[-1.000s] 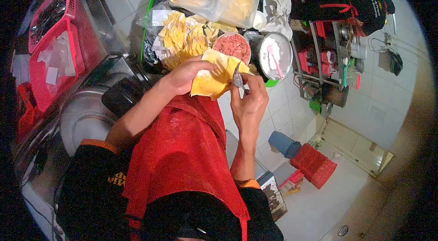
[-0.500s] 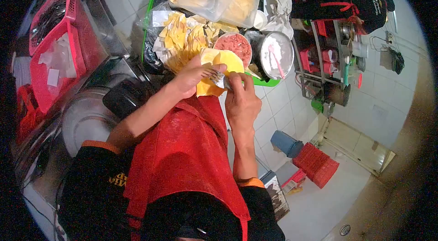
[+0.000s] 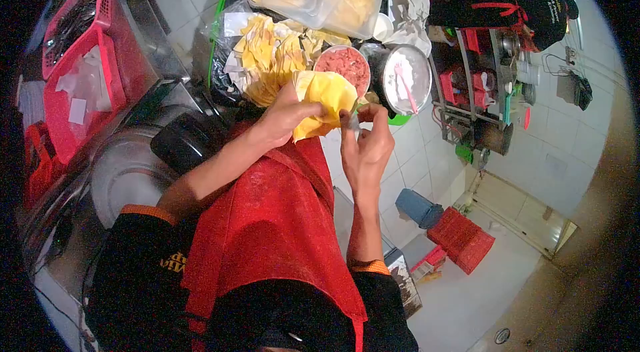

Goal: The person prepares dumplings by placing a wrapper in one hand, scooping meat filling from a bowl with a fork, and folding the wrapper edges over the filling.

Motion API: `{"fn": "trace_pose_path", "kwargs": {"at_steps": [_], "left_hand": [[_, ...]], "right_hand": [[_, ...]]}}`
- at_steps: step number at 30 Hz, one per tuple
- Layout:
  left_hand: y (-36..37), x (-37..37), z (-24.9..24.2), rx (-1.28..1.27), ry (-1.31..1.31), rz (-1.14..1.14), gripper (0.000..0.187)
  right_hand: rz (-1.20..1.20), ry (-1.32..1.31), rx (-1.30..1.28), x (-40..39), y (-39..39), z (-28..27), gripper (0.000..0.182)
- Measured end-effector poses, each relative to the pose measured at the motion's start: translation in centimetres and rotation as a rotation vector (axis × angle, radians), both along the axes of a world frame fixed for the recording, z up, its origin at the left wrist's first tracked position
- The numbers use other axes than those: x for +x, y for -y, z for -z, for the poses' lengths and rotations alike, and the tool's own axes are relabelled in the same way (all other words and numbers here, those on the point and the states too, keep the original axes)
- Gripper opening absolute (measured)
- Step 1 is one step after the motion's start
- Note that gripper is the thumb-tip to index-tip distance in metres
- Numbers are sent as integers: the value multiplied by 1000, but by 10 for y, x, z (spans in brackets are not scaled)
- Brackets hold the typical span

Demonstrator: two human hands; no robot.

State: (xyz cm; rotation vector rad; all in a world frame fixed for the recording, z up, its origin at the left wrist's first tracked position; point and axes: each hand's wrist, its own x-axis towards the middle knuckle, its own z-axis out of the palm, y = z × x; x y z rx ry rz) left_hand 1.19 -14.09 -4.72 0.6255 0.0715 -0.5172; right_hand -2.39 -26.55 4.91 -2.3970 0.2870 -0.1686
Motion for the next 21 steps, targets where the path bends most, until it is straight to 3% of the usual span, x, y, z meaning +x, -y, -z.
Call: {"fn": "trace_pose_path", "kwargs": {"at_steps": [7,13,21], "left_hand": [[-1,1,0,115,55,4,48],[0,1,-5,50,123,19,48],[-1,0,-5,-2,56,17,57]], "right_hand": [[16,-253,129,0,16,10,18],[-30,-126,332,-4,16,16,8],[-101,-32,85,3,27,14,9]]}}
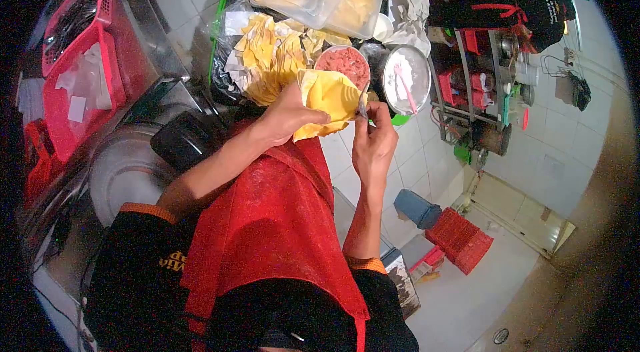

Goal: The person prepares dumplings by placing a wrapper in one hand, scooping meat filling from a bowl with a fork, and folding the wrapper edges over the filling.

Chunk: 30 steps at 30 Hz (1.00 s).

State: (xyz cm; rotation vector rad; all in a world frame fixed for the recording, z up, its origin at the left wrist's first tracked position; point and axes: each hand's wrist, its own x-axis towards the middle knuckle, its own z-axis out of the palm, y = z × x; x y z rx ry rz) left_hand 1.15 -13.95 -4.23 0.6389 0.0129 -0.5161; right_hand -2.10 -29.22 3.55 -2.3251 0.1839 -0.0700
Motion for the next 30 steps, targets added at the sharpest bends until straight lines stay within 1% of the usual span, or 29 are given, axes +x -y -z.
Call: {"fn": "trace_pose_path", "kwargs": {"at_steps": [3,5,7,8,9,10,11,13,14,16,20,22,23,25,26,28,30], "left_hand": [[-2,1,-5,-69,-20,25,58],[-3,1,-4,-52,-17,40,58],[-3,0,-3,-34,-15,55,58],[-1,0,-1,-80,-34,12,58],[0,-1,0,-126,-54,-30,58],[0,0,2,-126,-54,-31,58],[-1,2,5,-97,-43,-1,58],[-3,3,5,-68,-31,29,58],[-4,3,4,-52,-20,30,58],[-3,2,2,-37,-9,32,59],[0,0,2,-5,-23,-30,57],[0,0,3,15,-42,-47,58],[-1,0,3,16,-38,-40,59],[-2,1,2,18,-35,-30,61],[-2,1,1,17,-39,-39,62],[-2,1,1,15,-43,-47,63],[-2,1,2,8,-23,-33,62]], "right_hand": [[50,-47,-99,1,1,-2,10],[70,-82,-144,2,2,0,11],[51,24,-60,2,4,8,10],[51,23,-60,2,3,8,10],[46,27,-7,2,1,7,13],[42,30,45,1,-2,7,16],[41,30,45,0,-6,3,16],[165,-171,165,-3,-14,-7,26],[165,-171,165,-5,-12,-3,26],[120,-193,306,-7,-6,6,34],[150,-192,254,-11,-10,2,31],[129,-180,97,-12,-10,0,26],[130,-179,97,-12,-9,1,26],[152,-119,172,-14,-6,5,18],[154,-119,172,-14,-5,7,18],[157,-288,149,-13,0,9,14],[118,-308,172,-15,2,12,12]]}}
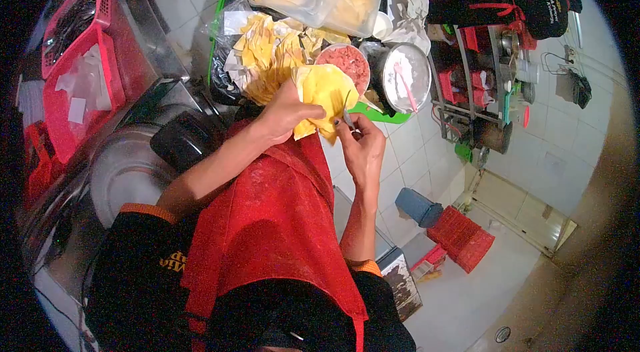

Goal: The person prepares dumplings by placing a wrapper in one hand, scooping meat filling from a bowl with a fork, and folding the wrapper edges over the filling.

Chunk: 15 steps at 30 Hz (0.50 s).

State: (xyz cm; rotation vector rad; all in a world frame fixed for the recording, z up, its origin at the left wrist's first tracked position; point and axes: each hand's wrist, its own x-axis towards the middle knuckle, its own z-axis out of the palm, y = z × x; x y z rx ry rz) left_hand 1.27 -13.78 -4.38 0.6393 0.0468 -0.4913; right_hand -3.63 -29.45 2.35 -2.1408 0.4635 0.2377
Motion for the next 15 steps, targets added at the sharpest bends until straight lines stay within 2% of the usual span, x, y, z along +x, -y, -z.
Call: {"fn": "trace_pose_path", "kwargs": {"at_steps": [2,4,7,11,13,15], "left_hand": [[-2,0,-4,8,6,22,63],[-2,-1,-5,12,14,48,63],[2,-2,1,0,21,33,65],[3,-3,5,-35,16,52,68],[2,-4,0,-62,26,31,69],[1,-3,-5,-101,-53,37,64]], "right_hand": [[-39,-16,31,-1,-1,2,11],[-8,99,134,-3,-3,4,8],[55,96,197,1,-6,-3,8],[-4,114,156,4,4,3,10],[-32,126,25,6,8,6,10],[-8,139,58,6,4,2,10]]}}
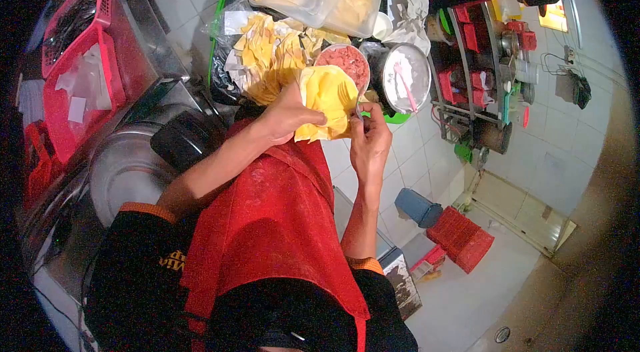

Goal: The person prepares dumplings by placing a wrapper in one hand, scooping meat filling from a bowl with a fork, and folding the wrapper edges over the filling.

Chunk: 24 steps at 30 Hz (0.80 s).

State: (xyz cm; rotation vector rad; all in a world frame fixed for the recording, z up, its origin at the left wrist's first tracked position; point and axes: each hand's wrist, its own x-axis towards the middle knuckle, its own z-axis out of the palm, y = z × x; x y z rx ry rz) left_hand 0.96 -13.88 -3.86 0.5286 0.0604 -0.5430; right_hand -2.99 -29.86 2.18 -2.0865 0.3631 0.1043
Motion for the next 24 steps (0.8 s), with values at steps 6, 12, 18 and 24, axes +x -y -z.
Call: {"fn": "trace_pose_path", "kwargs": {"at_steps": [6,12,18,24], "left_hand": [[0,4,10,60,-11,-30,68],[-1,3,10,84,22,-36,63],[3,2,15,77,26,-82,62],[3,4,10,64,-100,-128,57]], "right_hand": [[-10,175,35,-4,-6,4,15],[-132,111,-149,-7,-14,-13,23],[-201,156,-251,-7,-9,-2,19],[-278,319,-508,-10,-17,-12,30]]}}
